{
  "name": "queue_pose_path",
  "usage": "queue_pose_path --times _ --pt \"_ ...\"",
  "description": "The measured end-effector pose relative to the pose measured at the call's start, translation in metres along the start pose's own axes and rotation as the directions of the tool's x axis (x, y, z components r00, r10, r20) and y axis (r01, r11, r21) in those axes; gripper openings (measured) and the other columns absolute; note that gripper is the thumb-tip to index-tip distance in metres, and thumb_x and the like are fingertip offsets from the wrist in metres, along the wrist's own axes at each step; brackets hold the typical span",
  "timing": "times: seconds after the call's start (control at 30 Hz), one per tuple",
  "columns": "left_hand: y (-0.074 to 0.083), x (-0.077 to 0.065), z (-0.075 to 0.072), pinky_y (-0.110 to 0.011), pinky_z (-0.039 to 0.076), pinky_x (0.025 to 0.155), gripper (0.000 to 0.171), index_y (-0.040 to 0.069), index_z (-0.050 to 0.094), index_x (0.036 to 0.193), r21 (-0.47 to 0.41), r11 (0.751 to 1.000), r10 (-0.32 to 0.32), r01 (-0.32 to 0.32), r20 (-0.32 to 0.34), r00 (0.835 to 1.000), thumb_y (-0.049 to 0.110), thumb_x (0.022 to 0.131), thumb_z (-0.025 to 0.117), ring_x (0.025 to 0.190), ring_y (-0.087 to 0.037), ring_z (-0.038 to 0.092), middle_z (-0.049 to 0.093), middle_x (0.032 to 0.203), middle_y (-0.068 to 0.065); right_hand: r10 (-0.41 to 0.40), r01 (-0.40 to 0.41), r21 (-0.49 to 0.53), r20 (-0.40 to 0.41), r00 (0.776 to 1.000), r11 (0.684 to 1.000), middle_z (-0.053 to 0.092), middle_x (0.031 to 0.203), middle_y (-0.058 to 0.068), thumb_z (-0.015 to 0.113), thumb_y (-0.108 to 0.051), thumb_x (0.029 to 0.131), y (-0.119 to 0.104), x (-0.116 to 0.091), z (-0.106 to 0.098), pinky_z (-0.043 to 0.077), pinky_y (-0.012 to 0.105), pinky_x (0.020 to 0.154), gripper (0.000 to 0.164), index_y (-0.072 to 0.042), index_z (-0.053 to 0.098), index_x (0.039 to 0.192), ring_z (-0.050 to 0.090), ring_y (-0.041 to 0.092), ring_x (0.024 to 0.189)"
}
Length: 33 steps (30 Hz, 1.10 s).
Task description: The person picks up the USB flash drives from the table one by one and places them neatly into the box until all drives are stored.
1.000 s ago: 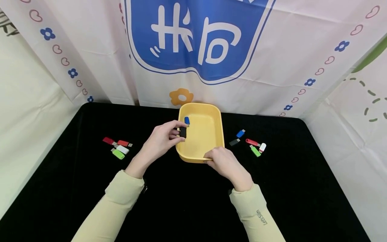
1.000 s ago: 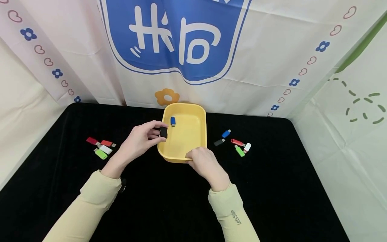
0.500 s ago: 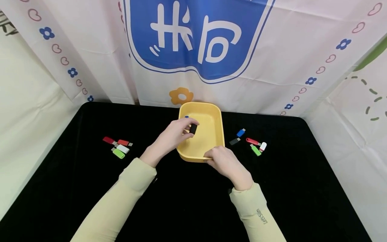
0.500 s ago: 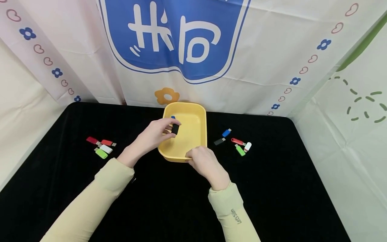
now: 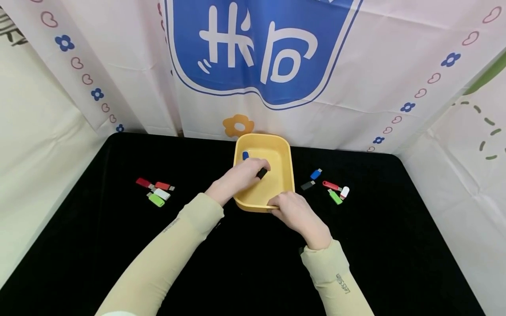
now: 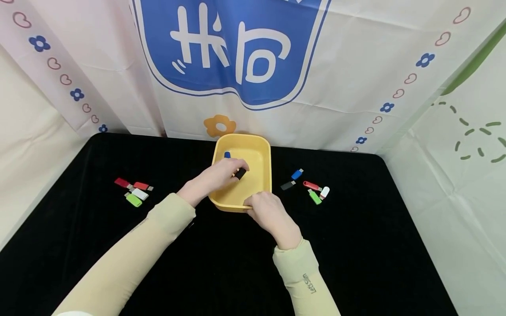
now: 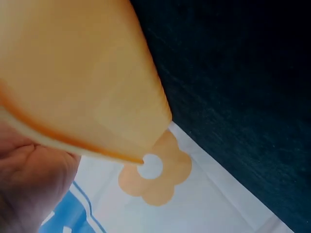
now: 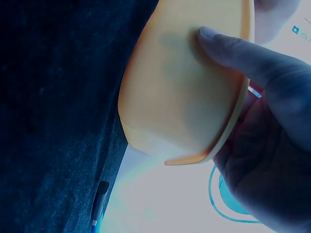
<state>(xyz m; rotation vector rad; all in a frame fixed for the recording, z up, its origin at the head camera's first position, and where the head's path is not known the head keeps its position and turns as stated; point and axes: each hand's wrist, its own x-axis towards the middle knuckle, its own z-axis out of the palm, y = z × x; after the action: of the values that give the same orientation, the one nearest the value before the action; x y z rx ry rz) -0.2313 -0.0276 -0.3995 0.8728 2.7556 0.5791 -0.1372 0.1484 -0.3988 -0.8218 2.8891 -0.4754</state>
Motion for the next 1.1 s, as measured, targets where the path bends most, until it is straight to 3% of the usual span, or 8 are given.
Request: queue_pose_path --times 0.27,0.53,0.67,0.77,0.9,1.1 --pt "0.001 0.008 0.008 -0.036 0.051 0.100 0.035 0.008 0.061 0.125 0.073 0.997 -0.011 0.006 0.061 0.998 0.000 0.091 0.068 0.116 -0.024 0.063 0.067 0.126 -0.010 0.002 -0.002 0.008 0.003 1.000 1.000 0.065 0.071 -0.008 0.074 -0.012 0.088 0.000 0.000 0.001 0.048 0.029 0.066 0.017 -0.018 0.072 0.073 0.058 0.008 0.069" --pt "0.000 0.010 0.013 -0.037 0.051 0.099 0.041 0.010 0.057 0.132 0.093 0.994 -0.057 0.052 0.056 0.997 0.001 0.093 0.067 0.112 -0.026 0.062 0.058 0.134 -0.012 -0.006 0.006 0.006 0.001 1.000 1.000 0.063 0.069 -0.009 0.074 -0.011 0.088 0.001 0.001 0.001 0.047 0.029 0.065 0.018 -0.018 0.071 0.072 0.057 0.008 0.069" --pt "0.000 0.012 0.014 -0.034 0.054 0.091 0.039 0.007 0.056 0.135 0.140 0.988 -0.074 0.067 0.046 0.996 0.000 0.096 0.061 0.105 -0.026 0.064 0.054 0.134 -0.014 -0.005 0.005 0.004 0.004 1.000 1.000 0.064 0.069 -0.009 0.074 -0.012 0.088 0.001 0.001 0.000 0.047 0.029 0.065 0.017 -0.017 0.071 0.072 0.058 0.008 0.068" --pt "0.001 0.014 0.016 -0.033 0.054 0.091 0.036 0.005 0.057 0.135 0.232 0.971 -0.069 0.062 0.020 0.997 0.002 0.099 0.058 0.107 -0.027 0.063 0.054 0.131 -0.015 -0.001 0.001 0.007 0.013 1.000 1.000 0.064 0.069 -0.009 0.074 -0.012 0.088 0.002 0.001 0.000 0.048 0.029 0.065 0.017 -0.017 0.071 0.072 0.058 0.008 0.068" --pt "0.002 0.015 0.018 -0.036 0.049 0.104 0.033 0.005 0.061 0.132 0.375 0.925 -0.055 0.064 -0.034 0.998 0.009 0.100 0.058 0.122 -0.027 0.058 0.059 0.130 -0.012 -0.001 0.001 0.009 0.014 1.000 1.000 0.066 0.071 -0.009 0.074 -0.013 0.089 0.002 0.001 0.000 0.049 0.029 0.066 0.016 -0.018 0.072 0.074 0.060 0.008 0.070" --pt "0.001 0.015 0.019 -0.044 0.038 0.115 0.025 0.007 0.066 0.124 0.496 0.865 -0.049 0.078 -0.072 0.996 0.007 0.101 0.054 0.124 -0.028 0.056 0.066 0.126 -0.008 -0.010 0.010 0.002 0.000 1.000 1.000 0.067 0.072 -0.009 0.074 -0.013 0.089 0.003 0.001 0.001 0.050 0.030 0.067 0.015 -0.019 0.073 0.075 0.062 0.010 0.071"
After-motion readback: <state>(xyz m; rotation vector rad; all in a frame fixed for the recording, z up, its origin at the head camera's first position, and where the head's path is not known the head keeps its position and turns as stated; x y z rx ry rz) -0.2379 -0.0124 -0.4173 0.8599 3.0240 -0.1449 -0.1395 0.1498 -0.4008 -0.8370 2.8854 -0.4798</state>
